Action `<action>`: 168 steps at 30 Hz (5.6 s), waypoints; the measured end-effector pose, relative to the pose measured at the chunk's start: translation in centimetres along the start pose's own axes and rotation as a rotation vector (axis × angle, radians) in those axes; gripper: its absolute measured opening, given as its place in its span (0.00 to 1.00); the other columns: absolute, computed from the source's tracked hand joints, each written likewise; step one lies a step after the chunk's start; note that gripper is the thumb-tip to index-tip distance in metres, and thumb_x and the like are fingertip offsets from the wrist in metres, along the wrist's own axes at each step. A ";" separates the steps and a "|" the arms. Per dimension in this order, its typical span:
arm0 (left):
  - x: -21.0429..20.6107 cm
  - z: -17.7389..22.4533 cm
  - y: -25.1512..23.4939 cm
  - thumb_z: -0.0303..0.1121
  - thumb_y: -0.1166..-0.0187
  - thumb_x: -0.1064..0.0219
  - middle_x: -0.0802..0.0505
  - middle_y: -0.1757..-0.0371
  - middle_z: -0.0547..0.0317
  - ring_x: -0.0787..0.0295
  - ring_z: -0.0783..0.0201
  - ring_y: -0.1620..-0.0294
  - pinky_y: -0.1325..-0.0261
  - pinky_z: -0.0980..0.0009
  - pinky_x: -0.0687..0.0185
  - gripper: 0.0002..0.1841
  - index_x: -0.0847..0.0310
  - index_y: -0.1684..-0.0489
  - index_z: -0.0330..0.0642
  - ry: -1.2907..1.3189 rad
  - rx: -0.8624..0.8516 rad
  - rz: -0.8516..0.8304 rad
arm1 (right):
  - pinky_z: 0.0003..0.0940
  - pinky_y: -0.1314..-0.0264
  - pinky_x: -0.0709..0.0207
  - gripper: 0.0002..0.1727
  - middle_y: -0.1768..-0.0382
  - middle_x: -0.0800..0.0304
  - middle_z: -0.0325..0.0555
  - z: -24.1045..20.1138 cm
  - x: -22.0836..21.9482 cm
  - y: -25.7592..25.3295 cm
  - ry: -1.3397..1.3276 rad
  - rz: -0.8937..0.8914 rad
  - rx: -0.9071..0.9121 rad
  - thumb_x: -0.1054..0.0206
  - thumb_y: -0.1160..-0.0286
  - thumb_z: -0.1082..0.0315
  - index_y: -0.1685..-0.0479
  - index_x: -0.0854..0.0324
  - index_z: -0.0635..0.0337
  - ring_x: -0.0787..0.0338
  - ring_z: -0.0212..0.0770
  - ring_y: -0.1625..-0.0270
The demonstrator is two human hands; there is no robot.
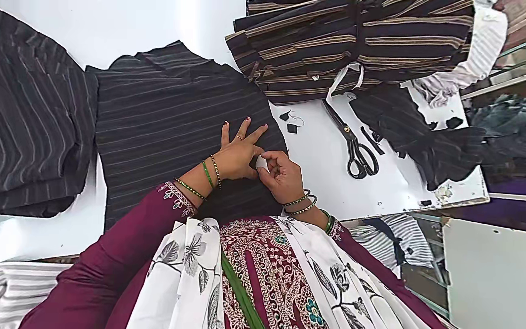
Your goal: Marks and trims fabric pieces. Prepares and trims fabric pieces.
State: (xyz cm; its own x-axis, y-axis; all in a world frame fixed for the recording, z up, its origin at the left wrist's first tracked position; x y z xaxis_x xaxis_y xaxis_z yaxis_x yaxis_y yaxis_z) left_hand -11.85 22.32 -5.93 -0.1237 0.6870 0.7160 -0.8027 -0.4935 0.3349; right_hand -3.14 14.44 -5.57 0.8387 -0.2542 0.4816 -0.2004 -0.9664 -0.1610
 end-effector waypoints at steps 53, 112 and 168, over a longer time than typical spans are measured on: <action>5.9 -4.1 1.9 0.26 0.18 0.38 0.15 0.27 0.37 0.27 0.41 0.17 0.13 0.43 0.42 0.17 0.19 0.34 0.30 0.109 0.002 0.557 | 0.59 0.30 0.23 0.15 0.38 0.10 0.61 -2.7 -5.3 -16.6 0.411 -0.301 0.215 0.39 0.24 0.81 0.46 0.10 0.67 0.12 0.60 0.32; 2.4 -4.2 -0.5 0.80 0.30 0.47 0.68 0.03 0.44 0.83 0.39 0.03 0.14 0.24 0.83 0.58 0.66 0.01 0.57 -0.285 0.320 -0.013 | 0.33 0.72 0.22 0.17 0.72 0.18 0.47 -1.7 -0.4 -17.2 0.129 -0.257 -0.204 0.29 0.25 0.75 0.37 0.20 0.63 0.20 0.37 0.77; 3.9 -6.3 -0.8 0.82 0.38 0.39 0.58 0.01 0.56 0.75 0.47 0.02 0.10 0.32 0.81 0.66 0.62 0.02 0.46 -0.300 0.255 0.152 | 0.20 0.75 0.22 0.47 0.80 0.20 0.27 1.4 3.1 8.3 -0.578 -0.547 -0.607 0.25 0.58 0.18 0.54 0.32 0.48 0.18 0.25 0.81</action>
State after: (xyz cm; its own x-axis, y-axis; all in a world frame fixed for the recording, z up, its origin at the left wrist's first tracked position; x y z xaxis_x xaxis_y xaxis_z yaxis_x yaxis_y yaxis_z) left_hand -15.40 28.72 -7.30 -0.0236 0.4289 0.9030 -0.6136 -0.7193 0.3256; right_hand -1.48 5.74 -6.67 0.9780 0.1328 -0.1610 0.1970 -0.8420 0.5022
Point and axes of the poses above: each hand's wrist, its own y-axis away from the middle knuckle, its own x-axis out of the back of the hand, z = x × y, the point moved 8 cm from there along -y, towards the middle knuckle
